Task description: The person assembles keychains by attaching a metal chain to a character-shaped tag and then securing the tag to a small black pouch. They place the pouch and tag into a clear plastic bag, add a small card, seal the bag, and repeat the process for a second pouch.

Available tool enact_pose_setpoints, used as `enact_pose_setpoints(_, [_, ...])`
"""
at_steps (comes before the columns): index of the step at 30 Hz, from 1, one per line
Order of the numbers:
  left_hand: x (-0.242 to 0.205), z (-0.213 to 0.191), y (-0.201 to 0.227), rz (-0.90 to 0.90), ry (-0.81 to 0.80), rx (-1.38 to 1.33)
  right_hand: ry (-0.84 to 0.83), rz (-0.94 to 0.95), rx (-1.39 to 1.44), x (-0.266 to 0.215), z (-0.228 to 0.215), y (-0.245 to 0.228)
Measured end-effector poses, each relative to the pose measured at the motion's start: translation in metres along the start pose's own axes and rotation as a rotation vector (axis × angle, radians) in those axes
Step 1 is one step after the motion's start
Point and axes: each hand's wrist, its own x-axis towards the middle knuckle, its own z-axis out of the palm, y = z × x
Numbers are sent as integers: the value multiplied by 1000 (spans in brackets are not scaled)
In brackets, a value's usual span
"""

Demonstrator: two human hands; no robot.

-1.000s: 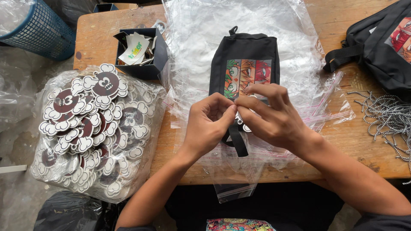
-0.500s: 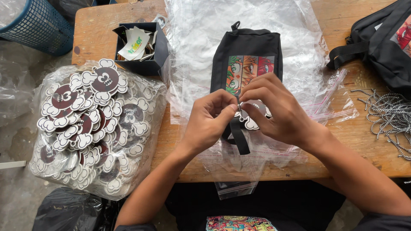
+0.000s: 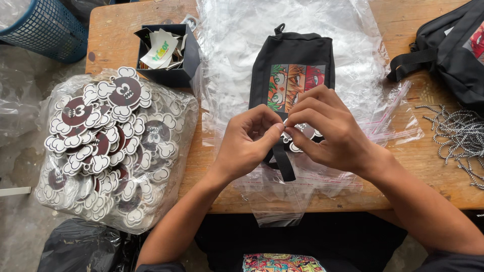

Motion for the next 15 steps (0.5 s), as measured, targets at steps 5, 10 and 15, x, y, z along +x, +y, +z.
enact_pose_setpoints(5, [0,1,1,11,16,32,-24,-49,-79,4,-5,2])
enact_pose_setpoints(10, [0,-4,-4,20,42,70,-46,-41,-94,3,-13,10])
enact_pose_setpoints(15, [0,-4,-3,27,49,74,-76,26,-65,2,-18,13])
